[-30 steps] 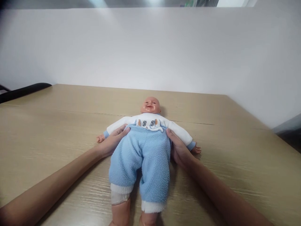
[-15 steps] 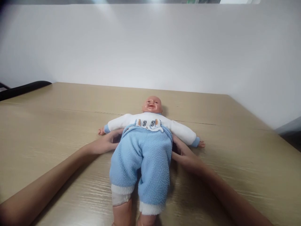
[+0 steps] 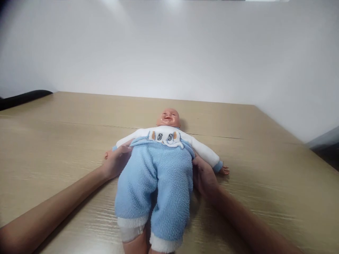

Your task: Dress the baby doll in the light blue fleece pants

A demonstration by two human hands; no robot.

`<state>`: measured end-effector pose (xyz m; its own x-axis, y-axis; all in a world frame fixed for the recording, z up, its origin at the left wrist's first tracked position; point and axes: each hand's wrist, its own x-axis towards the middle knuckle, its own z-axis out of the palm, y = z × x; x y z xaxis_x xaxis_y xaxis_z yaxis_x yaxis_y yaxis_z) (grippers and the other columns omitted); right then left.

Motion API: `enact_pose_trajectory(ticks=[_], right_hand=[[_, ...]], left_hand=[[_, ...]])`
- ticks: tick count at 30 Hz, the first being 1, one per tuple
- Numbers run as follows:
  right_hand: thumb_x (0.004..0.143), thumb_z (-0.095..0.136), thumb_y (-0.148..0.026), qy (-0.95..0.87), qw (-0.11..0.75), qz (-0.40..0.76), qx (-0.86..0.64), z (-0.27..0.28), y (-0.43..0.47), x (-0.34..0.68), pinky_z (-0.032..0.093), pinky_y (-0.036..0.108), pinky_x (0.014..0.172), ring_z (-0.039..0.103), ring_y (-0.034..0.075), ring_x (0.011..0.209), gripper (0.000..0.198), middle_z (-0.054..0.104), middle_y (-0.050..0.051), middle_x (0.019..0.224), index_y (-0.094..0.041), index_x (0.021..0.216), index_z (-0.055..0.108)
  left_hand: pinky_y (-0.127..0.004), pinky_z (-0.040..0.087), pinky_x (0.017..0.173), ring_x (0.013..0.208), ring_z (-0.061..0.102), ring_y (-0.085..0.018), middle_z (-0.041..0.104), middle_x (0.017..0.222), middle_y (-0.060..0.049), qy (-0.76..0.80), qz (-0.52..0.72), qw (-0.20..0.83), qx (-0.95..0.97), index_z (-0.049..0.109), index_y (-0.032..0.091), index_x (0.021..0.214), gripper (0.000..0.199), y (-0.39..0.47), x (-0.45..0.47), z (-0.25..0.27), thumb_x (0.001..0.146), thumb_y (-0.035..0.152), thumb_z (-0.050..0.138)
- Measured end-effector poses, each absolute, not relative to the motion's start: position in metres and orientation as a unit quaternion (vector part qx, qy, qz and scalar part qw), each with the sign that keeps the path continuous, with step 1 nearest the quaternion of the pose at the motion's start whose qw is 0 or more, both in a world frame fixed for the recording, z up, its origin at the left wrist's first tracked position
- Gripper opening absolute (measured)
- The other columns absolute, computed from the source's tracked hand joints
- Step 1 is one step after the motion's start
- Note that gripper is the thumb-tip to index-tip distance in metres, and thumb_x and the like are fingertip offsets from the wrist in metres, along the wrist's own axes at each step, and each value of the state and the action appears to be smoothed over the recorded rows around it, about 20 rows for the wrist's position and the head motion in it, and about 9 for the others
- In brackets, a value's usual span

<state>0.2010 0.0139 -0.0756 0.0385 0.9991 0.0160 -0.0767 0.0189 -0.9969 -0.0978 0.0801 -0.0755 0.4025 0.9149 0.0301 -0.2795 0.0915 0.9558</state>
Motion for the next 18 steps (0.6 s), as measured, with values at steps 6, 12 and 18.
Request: enact_pose_trajectory(ticks=[6,12,18], right_hand=[[0.087,0.061,-0.037,-0.417,0.565,0.574,-0.421,-0.068,0.010,0.205,0.057,0.051,0.104,0.070,0.037,0.122,0.012,0.081,0.006,0.111,-0.030,0.094,0.068],[0.094,0.066,-0.041,-0.460,0.587,0.477,-0.465,-0.073,0.014,0.213,0.054,0.043,0.099,0.068,0.030,0.109,0.013,0.074,0.003,0.103,-0.030,0.100,0.065],[0.094,0.070,-0.043,-0.447,0.571,0.516,-0.457,-0.076,0.036,0.216,0.055,0.041,0.095,0.069,0.028,0.100,0.017,0.074,-0.001,0.099,-0.031,0.103,0.062]], left_hand=[[-0.034,0.047,0.083,0.090,0.059,-0.022,0.064,0.095,-0.003,0.311,0.477,0.634,0.523,0.064,0.022,0.100,0.028,0.087,-0.109,-0.083,0.092,0.044,0.079],[-0.030,0.046,0.090,0.097,0.059,-0.020,0.067,0.103,-0.002,0.342,0.479,0.546,0.596,0.068,0.023,0.104,0.025,0.091,-0.105,-0.084,0.101,0.047,0.075],[-0.027,0.044,0.081,0.087,0.056,-0.017,0.064,0.094,0.001,0.356,0.506,0.566,0.546,0.065,0.023,0.107,0.027,0.103,-0.087,-0.082,0.102,0.049,0.073]])
